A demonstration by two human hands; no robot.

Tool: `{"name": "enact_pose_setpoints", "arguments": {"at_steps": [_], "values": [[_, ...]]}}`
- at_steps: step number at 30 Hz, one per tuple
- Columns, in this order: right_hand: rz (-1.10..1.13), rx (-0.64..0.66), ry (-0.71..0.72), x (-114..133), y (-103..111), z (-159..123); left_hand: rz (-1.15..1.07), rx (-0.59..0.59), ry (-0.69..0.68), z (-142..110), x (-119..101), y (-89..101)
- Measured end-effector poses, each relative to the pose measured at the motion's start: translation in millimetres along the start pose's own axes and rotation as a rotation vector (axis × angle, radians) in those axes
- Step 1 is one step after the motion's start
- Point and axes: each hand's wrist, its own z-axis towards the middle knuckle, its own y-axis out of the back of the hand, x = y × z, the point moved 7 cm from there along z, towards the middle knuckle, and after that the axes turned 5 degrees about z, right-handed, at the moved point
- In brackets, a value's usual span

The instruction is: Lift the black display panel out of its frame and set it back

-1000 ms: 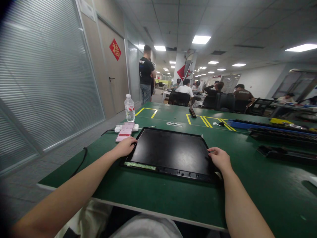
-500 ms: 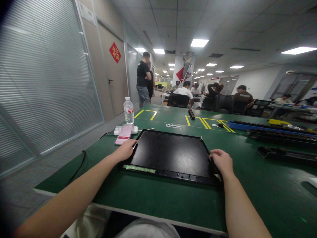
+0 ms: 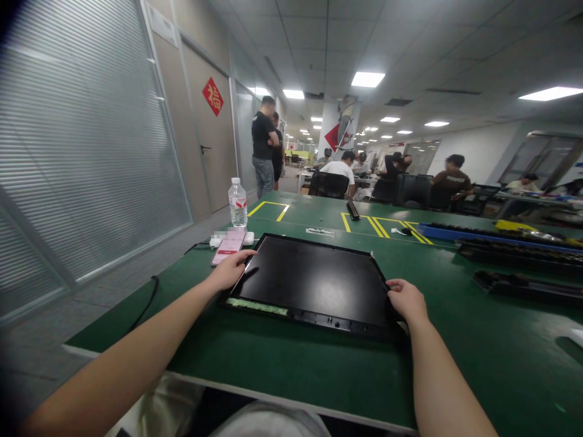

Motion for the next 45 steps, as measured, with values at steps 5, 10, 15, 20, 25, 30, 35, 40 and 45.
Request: {"name": "enact_pose_setpoints", "arguments": {"at_steps": [5,10,15,20,25,30,35,40,45], "values": [[-0.032,0.008,0.008,-0.2,1.4,3.7,-0.468,0.025,0.157,-0.5,2.7,-6.3],[-0.059,0.05,0.02,2.1,-1.2,3.2,-0.497,-0.038,0.261,-1.4,7.5,-5.5],[-0.078,0.085,0.039,6.8,-2.0,0.2,-0.502,-0.089,0.309,1.0,14.3,-2.9],[-0.09,0.097,0.053,8.8,-2.7,-0.5,-0.668,-0.036,0.438,-3.3,17.5,-11.6],[-0.126,0.1,0.068,8.6,-3.2,0.5,-0.781,0.061,0.53,-8.6,15.9,-20.9],[-0.11,0.091,0.059,10.9,-1.5,-2.6,-0.8,0.133,0.521,-9.9,14.4,-25.1],[-0.091,0.049,0.078,12.3,-0.2,-3.7,-0.784,0.139,0.511,-11.1,13.8,-25.5],[-0.052,0.073,0.078,5.7,-3.4,2.6,-0.774,0.102,0.418,-8.2,11.4,-22.3],[-0.066,0.079,0.074,5.8,-4.4,2.3,-0.795,0.093,0.363,-5.7,12.1,-21.9]]}}
